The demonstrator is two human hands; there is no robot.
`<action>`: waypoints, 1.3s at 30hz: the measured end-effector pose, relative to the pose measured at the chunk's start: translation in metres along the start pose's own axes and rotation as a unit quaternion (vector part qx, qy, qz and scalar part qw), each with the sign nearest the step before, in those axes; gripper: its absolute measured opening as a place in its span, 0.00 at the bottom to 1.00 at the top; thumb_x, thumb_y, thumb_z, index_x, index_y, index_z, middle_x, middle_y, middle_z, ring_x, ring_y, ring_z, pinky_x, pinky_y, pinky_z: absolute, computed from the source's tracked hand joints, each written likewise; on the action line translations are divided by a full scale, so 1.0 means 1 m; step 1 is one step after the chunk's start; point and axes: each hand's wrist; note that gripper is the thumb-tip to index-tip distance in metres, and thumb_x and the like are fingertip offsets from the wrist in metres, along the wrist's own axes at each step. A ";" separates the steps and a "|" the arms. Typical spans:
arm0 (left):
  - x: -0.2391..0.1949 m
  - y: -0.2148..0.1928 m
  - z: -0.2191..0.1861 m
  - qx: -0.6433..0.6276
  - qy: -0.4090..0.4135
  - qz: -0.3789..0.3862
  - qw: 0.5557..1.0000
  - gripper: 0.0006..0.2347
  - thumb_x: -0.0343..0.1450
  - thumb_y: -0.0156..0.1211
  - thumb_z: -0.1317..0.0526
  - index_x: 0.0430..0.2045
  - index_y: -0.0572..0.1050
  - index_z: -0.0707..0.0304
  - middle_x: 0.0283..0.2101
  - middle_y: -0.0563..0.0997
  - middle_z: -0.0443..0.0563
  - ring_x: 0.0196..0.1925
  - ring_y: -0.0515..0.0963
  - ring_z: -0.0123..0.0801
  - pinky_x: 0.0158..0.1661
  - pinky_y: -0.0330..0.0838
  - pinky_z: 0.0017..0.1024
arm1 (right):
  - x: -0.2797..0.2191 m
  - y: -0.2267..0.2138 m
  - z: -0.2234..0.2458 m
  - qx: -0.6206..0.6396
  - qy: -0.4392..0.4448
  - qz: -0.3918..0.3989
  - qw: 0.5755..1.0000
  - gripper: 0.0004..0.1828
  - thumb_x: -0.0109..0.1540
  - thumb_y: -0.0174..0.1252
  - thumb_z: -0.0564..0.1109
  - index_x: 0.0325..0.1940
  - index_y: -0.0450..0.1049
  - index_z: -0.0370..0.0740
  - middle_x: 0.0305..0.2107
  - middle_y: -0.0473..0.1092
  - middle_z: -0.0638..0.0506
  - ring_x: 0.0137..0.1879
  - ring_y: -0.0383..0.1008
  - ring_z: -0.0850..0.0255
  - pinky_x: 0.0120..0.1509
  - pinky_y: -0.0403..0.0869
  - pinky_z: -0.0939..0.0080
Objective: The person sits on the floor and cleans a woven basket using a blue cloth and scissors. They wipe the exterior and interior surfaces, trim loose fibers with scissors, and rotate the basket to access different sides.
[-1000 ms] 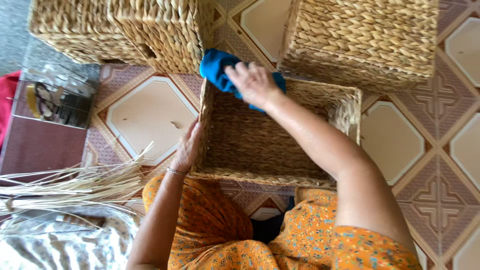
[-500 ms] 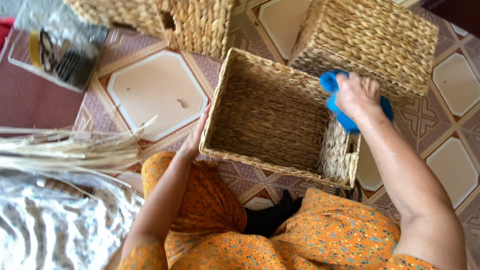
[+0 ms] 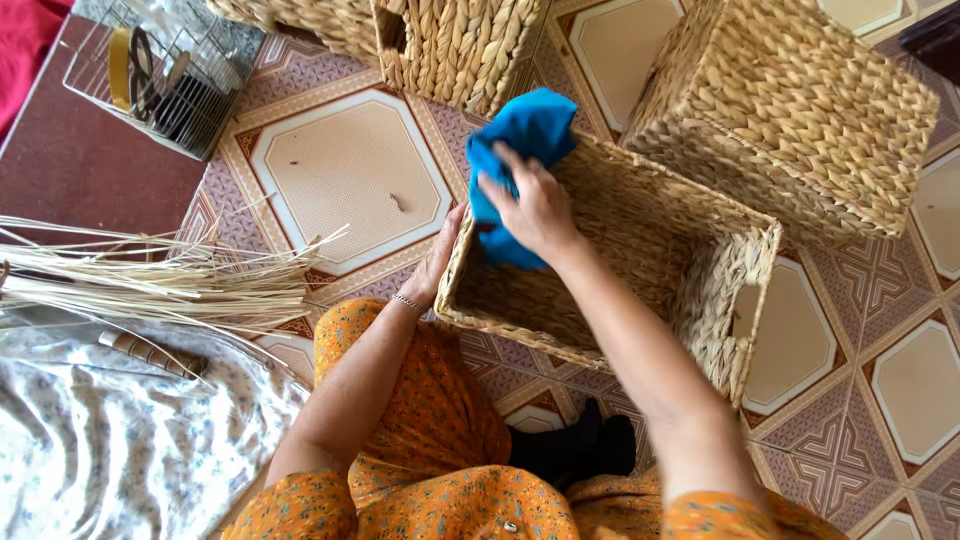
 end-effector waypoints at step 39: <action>0.007 0.012 -0.010 -0.063 0.013 -0.032 0.997 0.30 0.79 0.32 0.40 0.72 0.55 0.60 0.72 0.62 0.52 0.74 0.58 0.36 0.70 0.51 0.34 | 0.056 -0.002 -0.036 -0.184 -0.078 -0.085 0.976 0.18 0.63 0.64 0.61 0.53 0.76 0.56 0.30 0.71 0.51 0.28 0.72 0.57 0.27 0.71 0.57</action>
Point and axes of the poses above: each hand's wrist, its own x-axis towards the middle knuckle, its own y-axis out of the palm, z = x × y
